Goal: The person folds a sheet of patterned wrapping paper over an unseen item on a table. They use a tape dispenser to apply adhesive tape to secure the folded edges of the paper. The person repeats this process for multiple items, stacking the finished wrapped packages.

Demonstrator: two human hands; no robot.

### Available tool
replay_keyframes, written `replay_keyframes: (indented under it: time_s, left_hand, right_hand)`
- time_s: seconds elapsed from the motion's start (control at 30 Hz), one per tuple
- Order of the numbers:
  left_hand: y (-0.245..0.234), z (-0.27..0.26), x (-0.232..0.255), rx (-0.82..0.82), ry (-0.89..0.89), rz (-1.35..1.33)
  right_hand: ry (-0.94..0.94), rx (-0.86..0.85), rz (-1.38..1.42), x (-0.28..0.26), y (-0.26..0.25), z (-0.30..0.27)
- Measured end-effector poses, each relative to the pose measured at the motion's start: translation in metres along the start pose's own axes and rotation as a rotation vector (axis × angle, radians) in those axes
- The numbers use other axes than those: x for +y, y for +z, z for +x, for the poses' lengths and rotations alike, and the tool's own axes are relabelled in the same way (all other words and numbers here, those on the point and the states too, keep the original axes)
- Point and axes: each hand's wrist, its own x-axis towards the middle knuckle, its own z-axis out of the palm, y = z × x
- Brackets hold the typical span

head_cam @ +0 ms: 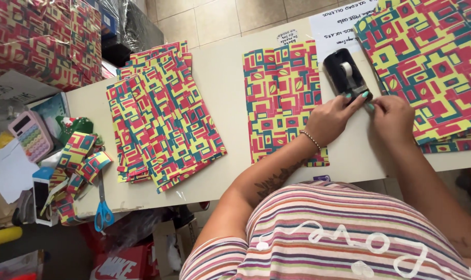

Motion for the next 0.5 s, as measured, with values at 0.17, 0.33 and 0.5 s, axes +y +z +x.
replay_keyframes:
  time_s: [0.17,0.33,0.5]
  left_hand:
    - [-0.065,0.013,-0.021,-0.258,-0.148,-0.202]
    - [-0.194,-0.026,-0.073,-0.485,-0.014,-0.280]
    - [-0.198,-0.099,-0.081,-0.648,-0.091,-0.129]
  right_hand:
    - [-0.062,-0.039,-0.119,-0.037,-0.033,-0.030]
    - [0.112,-0.123,0.088,-0.076,-0.061,-0.061]
    - [0.173,-0.125,0.309,-0.101,-0.051,-0.072]
